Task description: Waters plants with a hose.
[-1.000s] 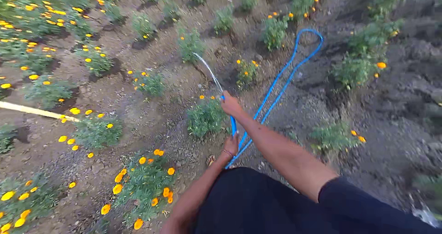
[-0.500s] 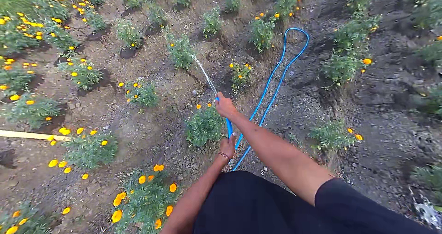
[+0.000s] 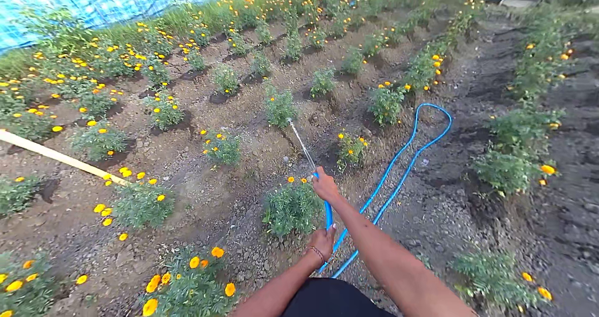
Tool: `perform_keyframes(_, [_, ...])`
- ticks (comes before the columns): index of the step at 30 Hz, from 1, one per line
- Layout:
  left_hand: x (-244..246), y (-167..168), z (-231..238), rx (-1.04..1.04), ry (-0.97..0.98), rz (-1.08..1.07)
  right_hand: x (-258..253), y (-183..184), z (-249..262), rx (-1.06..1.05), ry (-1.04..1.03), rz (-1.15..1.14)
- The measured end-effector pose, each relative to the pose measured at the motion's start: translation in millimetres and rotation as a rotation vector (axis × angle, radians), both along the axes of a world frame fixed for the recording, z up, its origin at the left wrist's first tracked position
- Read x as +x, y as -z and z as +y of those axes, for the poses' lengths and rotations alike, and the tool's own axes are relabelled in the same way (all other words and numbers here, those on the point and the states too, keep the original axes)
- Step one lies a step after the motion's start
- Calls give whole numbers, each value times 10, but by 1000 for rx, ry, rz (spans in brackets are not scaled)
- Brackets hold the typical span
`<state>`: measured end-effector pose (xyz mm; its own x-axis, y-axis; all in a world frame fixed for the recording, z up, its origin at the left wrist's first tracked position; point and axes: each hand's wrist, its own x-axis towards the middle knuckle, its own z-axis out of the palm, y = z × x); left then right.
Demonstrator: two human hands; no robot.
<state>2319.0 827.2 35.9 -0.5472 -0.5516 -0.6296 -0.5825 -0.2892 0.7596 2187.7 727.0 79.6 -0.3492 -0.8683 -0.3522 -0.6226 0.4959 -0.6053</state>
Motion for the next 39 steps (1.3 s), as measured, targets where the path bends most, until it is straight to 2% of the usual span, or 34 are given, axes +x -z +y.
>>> perform_keyframes(10, [95, -45, 18, -2, 18, 3, 74, 58, -8, 20, 16, 10])
perform_keyframes(21, [230, -4, 90, 53, -44, 52, 285, 89, -31, 95, -61, 29])
perform_keyframes(39, [398, -8, 51, 82, -101, 48, 543, 15, -96, 43, -80, 30])
